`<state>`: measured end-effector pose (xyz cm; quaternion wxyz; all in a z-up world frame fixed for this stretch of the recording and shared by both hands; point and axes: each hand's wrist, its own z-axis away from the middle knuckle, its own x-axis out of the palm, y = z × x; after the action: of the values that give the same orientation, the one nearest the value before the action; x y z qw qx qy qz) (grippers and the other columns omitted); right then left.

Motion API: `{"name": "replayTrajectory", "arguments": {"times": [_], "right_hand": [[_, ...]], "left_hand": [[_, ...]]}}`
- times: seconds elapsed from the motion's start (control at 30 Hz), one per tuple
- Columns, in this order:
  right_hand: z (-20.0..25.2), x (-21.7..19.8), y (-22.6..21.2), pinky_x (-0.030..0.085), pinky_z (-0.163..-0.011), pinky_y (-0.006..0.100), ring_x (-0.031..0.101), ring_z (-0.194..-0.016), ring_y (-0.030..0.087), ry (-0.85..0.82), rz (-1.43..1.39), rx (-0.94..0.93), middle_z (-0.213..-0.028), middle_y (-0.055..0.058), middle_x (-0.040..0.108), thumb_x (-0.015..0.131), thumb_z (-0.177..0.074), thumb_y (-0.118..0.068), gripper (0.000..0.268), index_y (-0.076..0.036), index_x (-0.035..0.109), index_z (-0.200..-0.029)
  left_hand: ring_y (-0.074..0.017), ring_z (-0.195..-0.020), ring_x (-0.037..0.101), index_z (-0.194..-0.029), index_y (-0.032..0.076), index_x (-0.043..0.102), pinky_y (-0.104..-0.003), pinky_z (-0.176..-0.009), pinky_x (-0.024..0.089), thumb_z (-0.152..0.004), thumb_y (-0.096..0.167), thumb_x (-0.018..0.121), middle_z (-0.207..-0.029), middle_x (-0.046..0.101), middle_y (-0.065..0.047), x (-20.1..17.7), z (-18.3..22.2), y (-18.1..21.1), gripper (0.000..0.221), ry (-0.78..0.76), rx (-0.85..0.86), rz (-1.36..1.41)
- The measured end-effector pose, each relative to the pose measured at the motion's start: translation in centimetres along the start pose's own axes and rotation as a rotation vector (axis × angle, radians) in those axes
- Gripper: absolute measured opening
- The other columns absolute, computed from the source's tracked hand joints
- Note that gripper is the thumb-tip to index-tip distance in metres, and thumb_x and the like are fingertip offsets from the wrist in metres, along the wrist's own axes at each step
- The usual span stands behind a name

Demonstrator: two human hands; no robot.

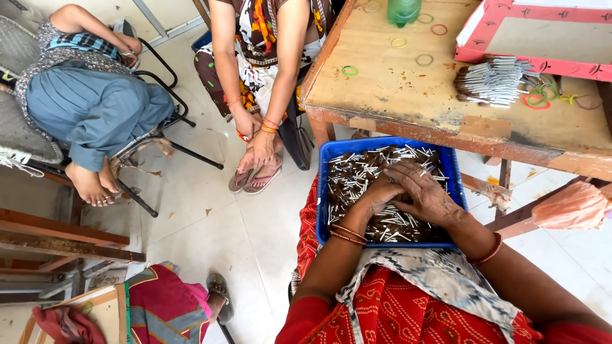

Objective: Sorting and cleaning small metal matchstick-like pins in a blue bin.

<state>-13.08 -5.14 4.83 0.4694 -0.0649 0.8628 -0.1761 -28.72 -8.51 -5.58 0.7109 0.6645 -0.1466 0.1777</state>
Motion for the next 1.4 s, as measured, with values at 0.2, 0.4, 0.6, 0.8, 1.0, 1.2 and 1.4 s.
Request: {"name": "replayTrajectory", "arguments": {"times": [0.2, 0.4, 0.6, 0.8, 1.0, 1.2, 1.4], "right_hand": [[-1.3, -2.3, -1.6, 0.036, -0.118, 0.05, 0.046, -0.139, 0.038, 0.109, -0.133, -0.006, -0.148, 0.019, 0.049, 0.085, -0.074, -0.032, 0.086, -0.005, 0.046, -0.146], [-1.9, -1.4, -1.2, 0.037, -0.113, 0.051, 0.046, -0.136, 0.04, -0.051, 0.046, -0.005, -0.147, 0.02, 0.049, 0.085, -0.068, -0.03, 0.09, -0.008, 0.047, -0.147], [-1.1, -0.6, -0.9, 0.04, -0.111, 0.048, 0.051, -0.133, 0.034, -0.1, 0.092, -0.019, -0.147, 0.014, 0.052, 0.082, -0.075, -0.024, 0.081, -0.012, 0.048, -0.147], [0.0, 0.0, -0.1, 0.038, -0.115, 0.046, 0.049, -0.137, 0.033, -0.115, 0.031, 0.029, -0.147, 0.012, 0.053, 0.081, -0.074, -0.019, 0.081, -0.01, 0.047, -0.147], [-1.2, -1.2, -0.7, 0.033, -0.117, 0.049, 0.047, -0.139, 0.036, -0.134, 0.028, -0.014, -0.149, 0.015, 0.051, 0.081, -0.074, -0.021, 0.085, -0.009, 0.044, -0.149], [-1.5, -1.1, -0.5, 0.027, -0.119, 0.055, 0.046, -0.137, 0.039, -0.107, 0.128, -0.102, -0.146, 0.017, 0.049, 0.082, -0.07, -0.03, 0.092, -0.009, 0.04, -0.149], [-1.6, -1.5, -1.5, 0.035, -0.116, 0.054, 0.044, -0.14, 0.038, -0.139, 0.079, 0.008, -0.152, 0.017, 0.046, 0.079, -0.074, -0.031, 0.09, -0.014, 0.039, -0.152]], "left_hand": [[-0.0302, -0.101, 0.071, -0.135, 0.002, 0.053, -0.042, -0.082, 0.065, -0.088, 0.006, 0.072, -0.12, 0.065, -0.02, 0.4, 1.3, 1.8, 0.051, 0.042, -0.003, 0.282], [-0.0257, -0.111, 0.067, -0.136, 0.002, 0.056, -0.038, -0.09, 0.06, -0.096, 0.009, 0.07, -0.128, 0.063, -0.017, -1.7, 0.0, -1.3, 0.043, -0.068, -0.088, 0.293], [-0.0244, -0.118, 0.063, -0.133, 0.003, 0.055, -0.036, -0.094, 0.058, -0.092, 0.007, 0.071, -0.129, 0.063, -0.014, -1.0, 0.5, -0.3, 0.044, -0.091, -0.112, 0.156], [-0.0237, -0.116, 0.065, -0.137, 0.004, 0.055, -0.036, -0.091, 0.058, -0.089, 0.005, 0.073, -0.129, 0.063, -0.012, -2.0, 0.1, -1.4, 0.051, -0.074, -0.08, 0.132], [-0.025, -0.116, 0.065, -0.136, 0.004, 0.054, -0.039, -0.092, 0.058, -0.09, 0.004, 0.071, -0.128, 0.063, -0.012, -0.3, 0.9, 0.8, 0.05, -0.051, -0.055, 0.166], [-0.0244, -0.116, 0.065, -0.137, 0.006, 0.054, -0.038, -0.091, 0.06, -0.09, 0.004, 0.07, -0.129, 0.064, -0.011, -0.2, 0.9, 1.2, 0.05, -0.05, -0.008, 0.2], [-0.0278, -0.112, 0.069, -0.138, 0.016, 0.05, -0.039, -0.091, 0.061, -0.092, 0.005, 0.074, -0.127, 0.065, -0.016, 0.1, 1.0, 1.3, 0.053, -0.027, -0.014, 0.128]]}}
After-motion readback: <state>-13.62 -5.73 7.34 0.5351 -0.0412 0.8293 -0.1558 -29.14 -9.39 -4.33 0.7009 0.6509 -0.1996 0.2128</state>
